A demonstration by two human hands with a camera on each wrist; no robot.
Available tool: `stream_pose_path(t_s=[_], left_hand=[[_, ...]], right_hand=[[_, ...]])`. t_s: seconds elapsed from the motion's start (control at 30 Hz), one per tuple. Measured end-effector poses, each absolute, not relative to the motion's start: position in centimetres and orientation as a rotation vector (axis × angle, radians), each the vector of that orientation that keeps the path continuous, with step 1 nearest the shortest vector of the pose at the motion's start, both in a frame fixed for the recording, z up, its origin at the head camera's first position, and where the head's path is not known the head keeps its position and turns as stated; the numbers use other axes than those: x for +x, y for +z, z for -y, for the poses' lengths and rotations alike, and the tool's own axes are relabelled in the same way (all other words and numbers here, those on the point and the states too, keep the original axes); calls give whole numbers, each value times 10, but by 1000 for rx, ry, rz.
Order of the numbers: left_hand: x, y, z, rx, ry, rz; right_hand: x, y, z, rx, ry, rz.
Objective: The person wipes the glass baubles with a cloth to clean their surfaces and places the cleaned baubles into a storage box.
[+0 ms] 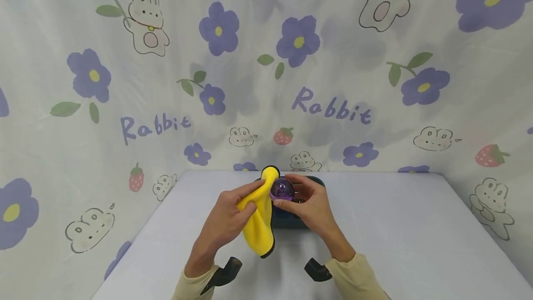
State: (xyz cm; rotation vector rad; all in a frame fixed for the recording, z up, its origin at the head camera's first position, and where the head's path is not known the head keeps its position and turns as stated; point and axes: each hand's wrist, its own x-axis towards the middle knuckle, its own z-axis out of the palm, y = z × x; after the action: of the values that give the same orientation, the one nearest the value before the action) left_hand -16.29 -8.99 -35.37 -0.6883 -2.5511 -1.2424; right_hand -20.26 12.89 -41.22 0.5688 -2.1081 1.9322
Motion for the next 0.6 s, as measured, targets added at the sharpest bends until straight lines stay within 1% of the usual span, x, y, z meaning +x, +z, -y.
stream_pose_path(t_s=[0.23, 0.6], left_hand=[[-163, -355, 87, -746, -1227, 2489], [-168, -360, 90, -836, -1052, 2490]], right_hand=[[-200, -414, -123, 620, 1896, 2176], [-199, -417, -121, 744, 1865, 2163]])
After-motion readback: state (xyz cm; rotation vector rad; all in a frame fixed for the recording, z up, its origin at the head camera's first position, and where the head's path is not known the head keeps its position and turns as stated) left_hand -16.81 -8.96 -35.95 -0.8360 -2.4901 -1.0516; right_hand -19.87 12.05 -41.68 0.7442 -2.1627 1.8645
